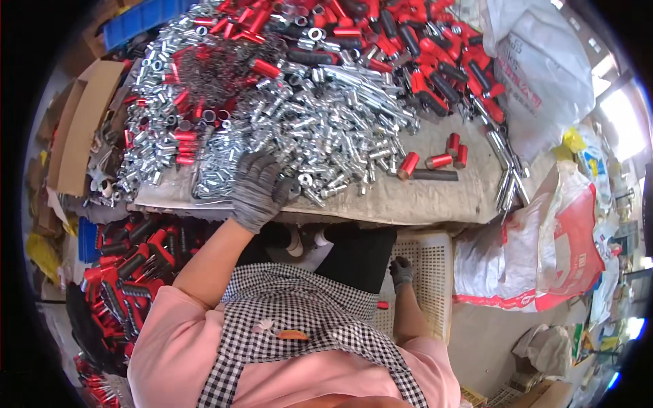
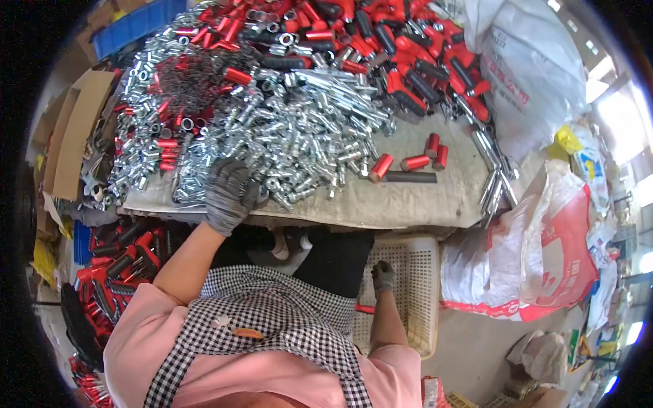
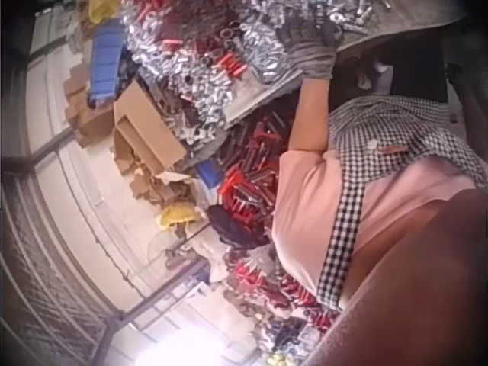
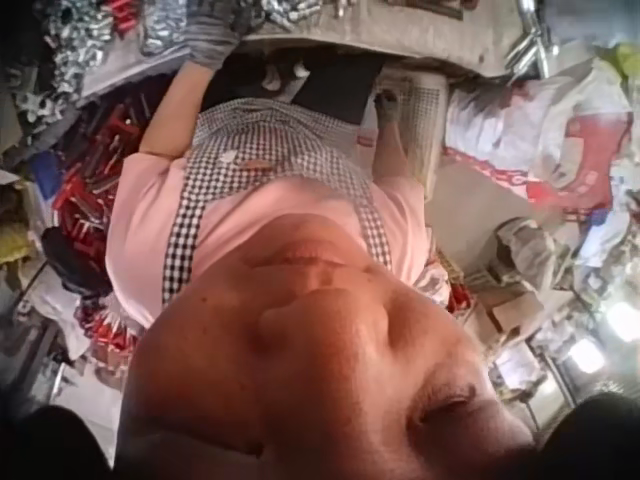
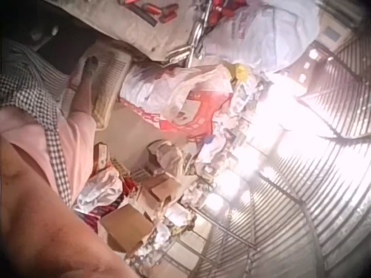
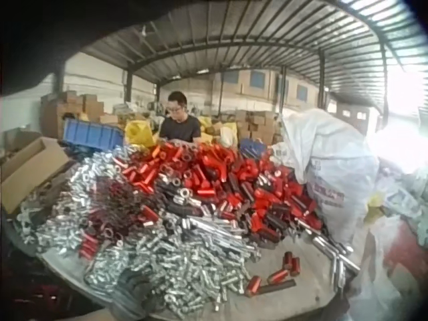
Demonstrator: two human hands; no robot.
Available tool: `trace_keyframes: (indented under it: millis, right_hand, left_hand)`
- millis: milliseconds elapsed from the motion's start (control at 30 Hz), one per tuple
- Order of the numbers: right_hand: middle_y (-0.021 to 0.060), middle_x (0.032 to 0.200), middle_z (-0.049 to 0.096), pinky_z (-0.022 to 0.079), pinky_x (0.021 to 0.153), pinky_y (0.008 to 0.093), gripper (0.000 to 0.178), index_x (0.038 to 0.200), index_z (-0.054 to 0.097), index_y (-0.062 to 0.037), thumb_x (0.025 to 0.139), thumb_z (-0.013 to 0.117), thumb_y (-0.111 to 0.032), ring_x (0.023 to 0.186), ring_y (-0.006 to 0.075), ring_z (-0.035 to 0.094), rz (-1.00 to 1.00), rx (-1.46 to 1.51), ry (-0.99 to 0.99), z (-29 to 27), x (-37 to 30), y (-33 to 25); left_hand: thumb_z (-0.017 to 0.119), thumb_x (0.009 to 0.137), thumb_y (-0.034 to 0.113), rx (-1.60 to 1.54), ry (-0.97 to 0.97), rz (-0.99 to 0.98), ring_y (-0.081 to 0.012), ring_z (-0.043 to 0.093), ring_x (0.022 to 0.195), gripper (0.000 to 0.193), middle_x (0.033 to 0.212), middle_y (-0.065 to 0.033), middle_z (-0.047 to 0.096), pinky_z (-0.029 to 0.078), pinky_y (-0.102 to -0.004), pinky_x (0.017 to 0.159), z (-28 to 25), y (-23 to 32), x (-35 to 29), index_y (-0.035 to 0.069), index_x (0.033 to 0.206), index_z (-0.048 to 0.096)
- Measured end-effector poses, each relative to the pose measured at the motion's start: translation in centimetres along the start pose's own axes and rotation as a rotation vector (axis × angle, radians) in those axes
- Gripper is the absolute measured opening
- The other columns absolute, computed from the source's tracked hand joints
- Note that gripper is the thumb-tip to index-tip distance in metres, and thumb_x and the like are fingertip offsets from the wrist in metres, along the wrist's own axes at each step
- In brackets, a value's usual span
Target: The recorder is assembling metal bolts by sliding red plastic sleeves onto them and organizing the finished parts into a tray.
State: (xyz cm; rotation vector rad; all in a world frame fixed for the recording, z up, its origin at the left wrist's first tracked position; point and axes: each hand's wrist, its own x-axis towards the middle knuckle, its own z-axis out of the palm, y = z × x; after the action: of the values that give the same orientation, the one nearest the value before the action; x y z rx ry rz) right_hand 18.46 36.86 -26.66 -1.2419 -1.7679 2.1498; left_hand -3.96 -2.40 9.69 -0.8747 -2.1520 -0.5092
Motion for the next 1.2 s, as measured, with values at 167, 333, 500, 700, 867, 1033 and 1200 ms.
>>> trace_keyframes:
  millis: [167,333,500,700,867,1033,1200]
  right_hand:
    - [0.0064,0.073,0.061,0.045,0.054,0.0265,0.010,0.092,0.060,-0.0037,0.082,0.060,-0.005,0.060,0.0129,0.055,-0.631,-0.292,0.066,2.0,-4.7,-9.0]
    - [0.0082,0.076,0.064,0.048,0.065,0.0277,0.010,0.088,0.062,-0.0005,0.080,0.062,-0.005,0.068,0.0127,0.058,-0.992,-0.339,-0.031,10.1,-17.0,-26.6]
    - [0.0100,0.073,0.064,0.048,0.061,0.0282,0.019,0.094,0.064,-0.0043,0.076,0.069,-0.008,0.064,0.0170,0.062,-1.087,-0.582,-0.262,16.1,-17.3,-34.5]
    - [0.0136,0.101,0.065,0.048,0.084,0.0374,0.035,0.109,0.061,-0.0047,0.083,0.062,-0.029,0.096,0.0287,0.062,-1.321,-1.089,-0.090,25.8,-7.4,-44.8]
    - [0.0147,0.111,0.062,0.045,0.091,0.0400,0.042,0.112,0.062,-0.0122,0.080,0.063,-0.040,0.106,0.0309,0.058,-1.224,-1.551,-0.088,34.8,-2.5,-50.2]
    - [0.0235,0.106,0.063,0.050,0.083,0.0439,0.045,0.106,0.064,-0.0024,0.070,0.065,-0.030,0.099,0.0340,0.062,-1.059,-1.870,-0.087,41.2,-1.7,-51.1]
    - [0.0234,0.109,0.061,0.038,0.100,0.0493,0.043,0.110,0.056,-0.0027,0.076,0.065,-0.026,0.108,0.0395,0.056,-1.061,-1.523,-0.114,39.2,-5.6,-51.3]
  left_hand:
    - [0.069,0.069,0.018,-0.020,0.016,-0.012,-0.0343,0.053,0.097,0.033,0.102,-0.0127,0.056,0.042,-0.0492,0.088,0.0,0.0,-0.7,0.006,0.097,0.055]
    - [0.069,0.071,0.020,-0.026,0.037,-0.035,-0.0349,0.052,0.101,0.036,0.103,-0.0122,0.056,0.041,-0.0509,0.092,-0.7,0.0,-0.9,0.006,0.101,0.056]
    - [0.069,0.069,0.018,-0.113,0.023,-0.036,-0.0346,0.053,0.099,0.039,0.103,-0.0129,0.057,0.042,-0.0506,0.091,-0.9,-0.5,-0.7,0.005,0.103,0.057]
    - [0.069,0.069,0.011,-0.307,0.061,-0.085,-0.0352,0.056,0.094,0.032,0.099,-0.0146,0.058,0.047,-0.0459,0.084,-3.0,-1.6,-0.5,0.006,0.098,0.057]
    - [0.072,0.067,0.011,-0.400,0.014,-0.135,-0.0337,0.057,0.092,0.031,0.098,-0.0141,0.059,0.048,-0.0442,0.082,-4.4,-2.2,-0.4,0.003,0.093,0.059]
    - [0.071,0.068,0.009,-0.393,-0.004,-0.157,-0.0333,0.058,0.088,0.028,0.095,-0.0143,0.060,0.048,-0.0418,0.077,-6.0,-2.1,-0.2,0.006,0.093,0.060]
    - [0.071,0.069,0.010,-0.415,-0.089,-0.179,-0.0332,0.058,0.090,0.027,0.096,-0.0137,0.060,0.049,-0.0423,0.079,-7.4,-3.4,-1.5,0.005,0.094,0.061]
